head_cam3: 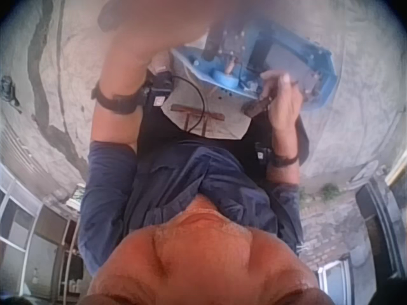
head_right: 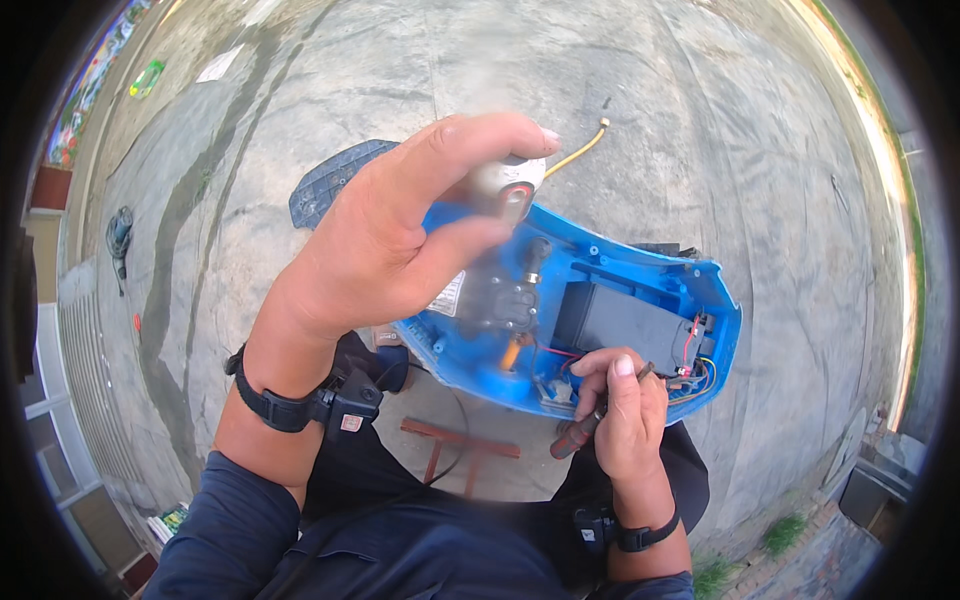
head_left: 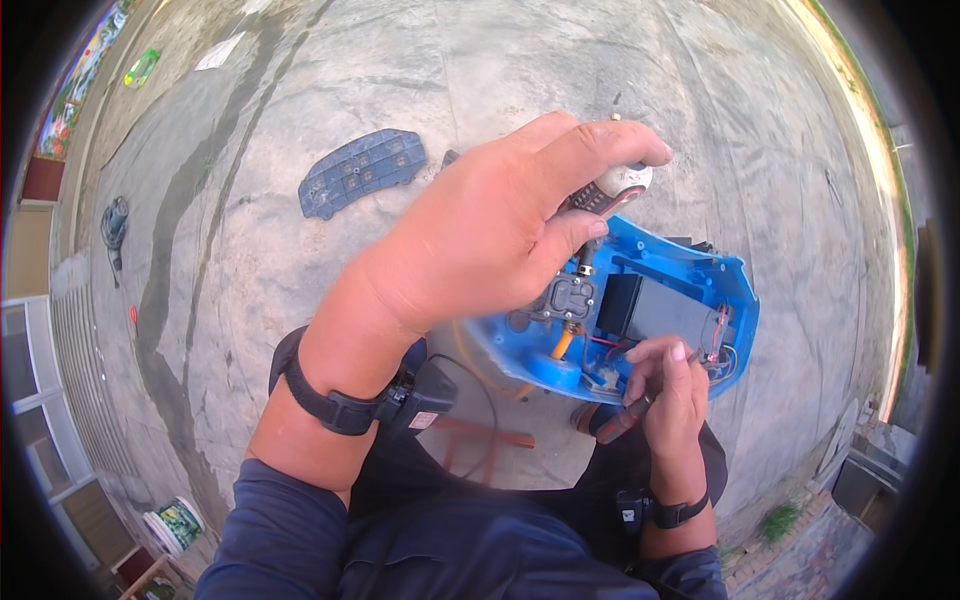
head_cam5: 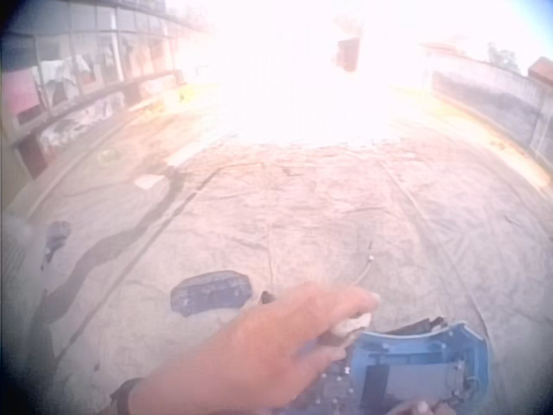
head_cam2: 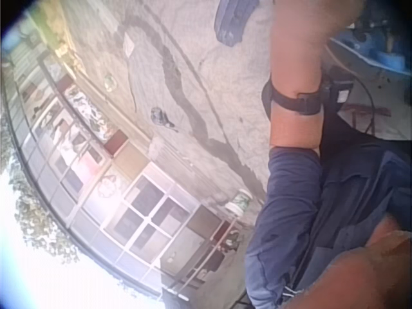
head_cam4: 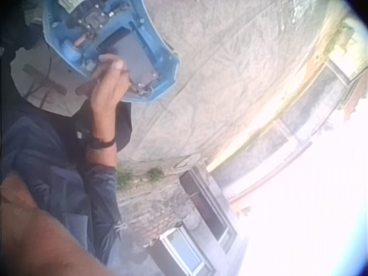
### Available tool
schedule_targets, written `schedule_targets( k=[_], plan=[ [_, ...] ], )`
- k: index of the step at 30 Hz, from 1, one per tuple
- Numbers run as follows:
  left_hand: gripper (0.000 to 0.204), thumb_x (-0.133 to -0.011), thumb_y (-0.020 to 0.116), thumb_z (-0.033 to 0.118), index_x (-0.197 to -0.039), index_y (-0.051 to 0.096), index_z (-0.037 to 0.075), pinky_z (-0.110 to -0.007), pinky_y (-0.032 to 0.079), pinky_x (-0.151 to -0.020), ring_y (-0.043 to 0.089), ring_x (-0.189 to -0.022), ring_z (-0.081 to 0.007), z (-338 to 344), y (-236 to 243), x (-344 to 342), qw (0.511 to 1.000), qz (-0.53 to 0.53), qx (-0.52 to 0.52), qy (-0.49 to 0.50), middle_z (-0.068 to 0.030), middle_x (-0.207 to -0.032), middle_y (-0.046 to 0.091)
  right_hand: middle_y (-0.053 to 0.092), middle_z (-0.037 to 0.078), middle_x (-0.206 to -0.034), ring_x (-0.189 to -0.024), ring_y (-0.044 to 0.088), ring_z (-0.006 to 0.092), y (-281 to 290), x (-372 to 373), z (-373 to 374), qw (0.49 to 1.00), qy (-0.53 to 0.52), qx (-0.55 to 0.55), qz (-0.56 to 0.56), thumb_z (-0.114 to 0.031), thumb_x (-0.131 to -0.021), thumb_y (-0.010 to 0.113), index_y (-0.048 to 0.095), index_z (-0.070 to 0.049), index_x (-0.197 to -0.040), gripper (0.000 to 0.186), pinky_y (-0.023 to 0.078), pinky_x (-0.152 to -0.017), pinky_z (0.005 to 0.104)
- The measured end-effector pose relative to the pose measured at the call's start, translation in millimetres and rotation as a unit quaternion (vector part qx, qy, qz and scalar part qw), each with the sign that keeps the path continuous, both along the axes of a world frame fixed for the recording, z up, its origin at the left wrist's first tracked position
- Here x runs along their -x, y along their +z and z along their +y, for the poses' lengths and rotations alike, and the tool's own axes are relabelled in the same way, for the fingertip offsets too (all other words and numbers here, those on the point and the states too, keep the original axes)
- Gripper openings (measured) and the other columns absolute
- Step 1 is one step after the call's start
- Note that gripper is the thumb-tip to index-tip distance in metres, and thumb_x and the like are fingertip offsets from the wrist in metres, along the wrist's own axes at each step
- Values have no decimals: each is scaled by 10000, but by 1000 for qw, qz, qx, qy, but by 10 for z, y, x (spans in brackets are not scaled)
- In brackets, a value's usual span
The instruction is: The person installs a battery and connects wiring inside a blue plastic sprayer housing, uses a screwdriver to manipulate internal pump components, and applies fluid from a small bottle to parts of the pump assembly.
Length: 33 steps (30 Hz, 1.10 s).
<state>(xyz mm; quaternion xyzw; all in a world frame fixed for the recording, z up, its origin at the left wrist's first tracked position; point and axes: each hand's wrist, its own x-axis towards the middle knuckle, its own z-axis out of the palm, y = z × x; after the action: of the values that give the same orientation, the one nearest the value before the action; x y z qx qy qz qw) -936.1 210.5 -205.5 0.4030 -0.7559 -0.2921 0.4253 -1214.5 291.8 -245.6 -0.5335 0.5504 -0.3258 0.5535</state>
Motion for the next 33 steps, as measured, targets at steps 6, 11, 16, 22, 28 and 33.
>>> schedule_targets(
  k=[6,11,16,22,28,33],
  plan=[
    [580,-813,775,-21,-1356,610,98,-320,578,-848,698,-1021,-236,17,-38,39,994,-32,76,71,-105,-1235,674,567,63,-601,-430,526,121,30,-24,-3,999,-6,-22,-22,-363,-1139,340,652,38,-981,532,428,-428,270],
    [613,-784,840,47,-1351,614,102,-318,576,-847,698,-1010,-236,23,-36,11,990,-59,75,103,-108,-1198,670,560,68,-601,-431,508,121,26,-29,-8,1000,1,-12,-12,-411,-1128,347,647,28,-987,550,416,-419,264],
    [593,-806,810,18,-1361,614,87,-304,566,-889,694,-986,-215,2,26,-10,993,-44,98,56,-99,-1162,668,569,60,-593,-422,519,115,13,-18,-2,1000,0,1,-16,-360,-1140,341,656,36,-976,532,417,-426,267],
    [584,-802,788,-18,-1356,627,73,-306,557,-877,677,-971,-208,49,28,0,998,-7,34,54,-92,-1129,672,569,60,-588,-418,524,120,25,-26,-7,1000,-6,-4,-8,-358,-1139,330,657,36,-974,538,418,-427,266],
    [582,-789,809,-7,-1339,652,95,-285,538,-764,649,-911,-182,42,25,-12,989,-68,90,98,-70,-1118,673,549,72,-603,-447,501,125,12,-26,-4,1000,5,-3,-1,-443,-1120,342,640,15,-999,559,413,-413,259],
    [566,-803,786,-2,-1345,659,100,-280,528,-751,629,-904,-157,48,84,2,990,-81,74,89,-56,-1085,672,550,70,-607,-454,501,122,13,-22,-12,1000,9,3,-1,-432,-1124,340,642,10,-999,550,405,-408,255]
  ],
)
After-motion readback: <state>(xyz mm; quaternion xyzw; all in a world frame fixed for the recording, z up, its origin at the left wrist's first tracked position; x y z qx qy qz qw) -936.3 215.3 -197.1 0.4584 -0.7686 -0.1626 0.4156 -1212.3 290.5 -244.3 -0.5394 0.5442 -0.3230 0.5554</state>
